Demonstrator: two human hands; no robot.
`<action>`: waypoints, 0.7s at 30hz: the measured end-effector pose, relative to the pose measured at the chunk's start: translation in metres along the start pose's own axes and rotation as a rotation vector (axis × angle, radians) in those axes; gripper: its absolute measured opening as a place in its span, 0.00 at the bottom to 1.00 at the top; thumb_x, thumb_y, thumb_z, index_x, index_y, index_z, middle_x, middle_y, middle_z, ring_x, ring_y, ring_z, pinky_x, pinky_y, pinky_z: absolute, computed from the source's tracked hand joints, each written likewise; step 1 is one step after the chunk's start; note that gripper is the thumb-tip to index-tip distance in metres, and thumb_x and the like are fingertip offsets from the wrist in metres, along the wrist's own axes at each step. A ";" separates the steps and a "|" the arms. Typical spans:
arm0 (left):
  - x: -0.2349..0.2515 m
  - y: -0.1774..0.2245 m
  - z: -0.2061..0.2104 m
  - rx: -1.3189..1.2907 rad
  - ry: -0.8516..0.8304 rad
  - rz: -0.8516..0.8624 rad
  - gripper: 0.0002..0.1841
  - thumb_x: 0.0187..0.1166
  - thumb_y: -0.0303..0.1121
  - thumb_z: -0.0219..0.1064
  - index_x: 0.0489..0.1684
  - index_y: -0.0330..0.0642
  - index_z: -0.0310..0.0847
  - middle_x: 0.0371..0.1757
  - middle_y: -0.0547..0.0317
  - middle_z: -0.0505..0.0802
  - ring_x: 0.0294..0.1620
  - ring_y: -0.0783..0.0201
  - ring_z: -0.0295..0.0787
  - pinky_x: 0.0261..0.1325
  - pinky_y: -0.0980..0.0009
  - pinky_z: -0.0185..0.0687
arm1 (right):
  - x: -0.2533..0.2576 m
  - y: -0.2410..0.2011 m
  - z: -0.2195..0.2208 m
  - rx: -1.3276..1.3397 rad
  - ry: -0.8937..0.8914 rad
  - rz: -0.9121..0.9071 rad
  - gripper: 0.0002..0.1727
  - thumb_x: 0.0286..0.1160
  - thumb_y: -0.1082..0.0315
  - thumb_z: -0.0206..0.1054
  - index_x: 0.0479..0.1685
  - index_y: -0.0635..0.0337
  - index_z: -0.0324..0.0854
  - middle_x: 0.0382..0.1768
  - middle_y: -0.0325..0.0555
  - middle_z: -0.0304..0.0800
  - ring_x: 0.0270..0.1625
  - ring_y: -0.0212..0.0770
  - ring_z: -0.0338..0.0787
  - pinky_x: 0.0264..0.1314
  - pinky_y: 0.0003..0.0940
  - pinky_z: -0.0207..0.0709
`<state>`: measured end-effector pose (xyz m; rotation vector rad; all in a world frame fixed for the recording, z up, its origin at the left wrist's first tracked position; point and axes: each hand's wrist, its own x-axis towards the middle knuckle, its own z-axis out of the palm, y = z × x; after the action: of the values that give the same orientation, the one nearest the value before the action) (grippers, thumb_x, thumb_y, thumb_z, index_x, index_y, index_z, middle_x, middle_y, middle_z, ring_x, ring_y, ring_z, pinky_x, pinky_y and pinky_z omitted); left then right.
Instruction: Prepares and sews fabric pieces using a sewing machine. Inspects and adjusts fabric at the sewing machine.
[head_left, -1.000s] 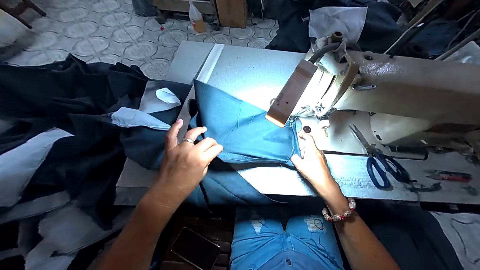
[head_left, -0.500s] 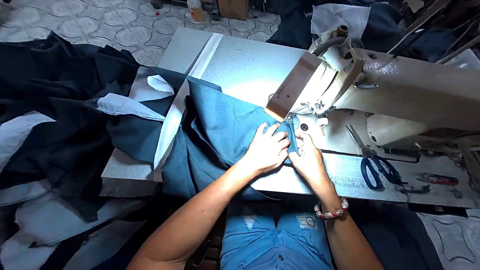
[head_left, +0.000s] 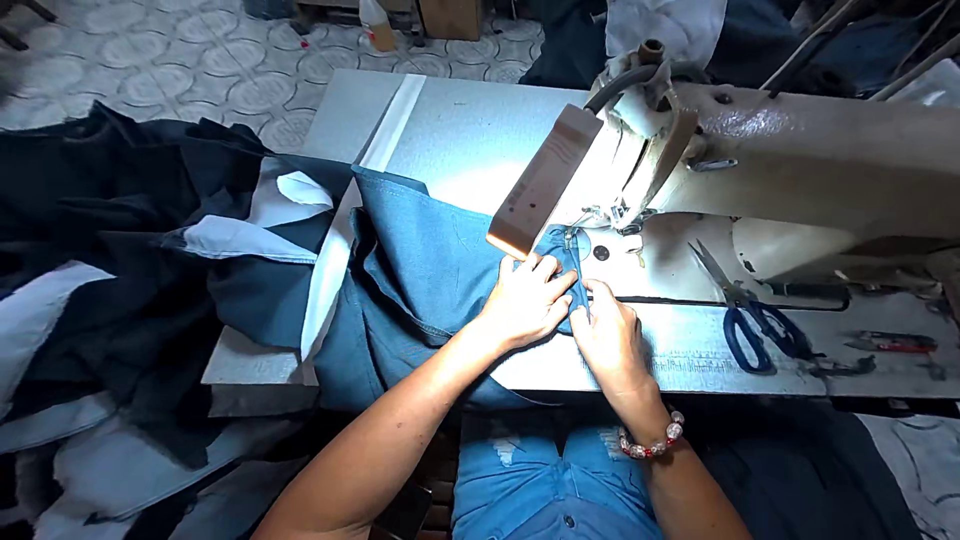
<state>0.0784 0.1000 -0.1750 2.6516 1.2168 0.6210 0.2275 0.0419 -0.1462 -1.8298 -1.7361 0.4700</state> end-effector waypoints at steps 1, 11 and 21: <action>-0.001 -0.004 -0.001 -0.002 -0.009 0.026 0.25 0.84 0.43 0.47 0.65 0.50 0.89 0.56 0.48 0.89 0.62 0.45 0.82 0.62 0.40 0.65 | -0.001 -0.002 0.001 -0.008 0.004 -0.016 0.20 0.73 0.75 0.65 0.64 0.71 0.84 0.37 0.65 0.94 0.40 0.66 0.94 0.44 0.61 0.84; -0.024 0.026 -0.013 -0.154 -0.191 -0.096 0.24 0.87 0.41 0.47 0.75 0.55 0.84 0.84 0.47 0.78 0.91 0.32 0.55 0.81 0.18 0.33 | -0.006 -0.008 -0.008 -0.179 -0.133 -0.035 0.21 0.78 0.73 0.60 0.68 0.70 0.84 0.45 0.66 0.95 0.46 0.67 0.95 0.47 0.61 0.85; -0.038 0.020 -0.011 -0.194 -0.095 -0.136 0.25 0.84 0.39 0.46 0.73 0.60 0.86 0.84 0.51 0.79 0.92 0.33 0.54 0.73 0.10 0.26 | -0.009 -0.008 -0.002 -0.217 -0.111 -0.086 0.22 0.76 0.74 0.61 0.68 0.72 0.84 0.42 0.66 0.95 0.42 0.66 0.95 0.44 0.59 0.85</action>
<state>0.0652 0.0575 -0.1705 2.3890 1.2306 0.5534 0.2210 0.0324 -0.1409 -1.8980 -1.9997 0.3665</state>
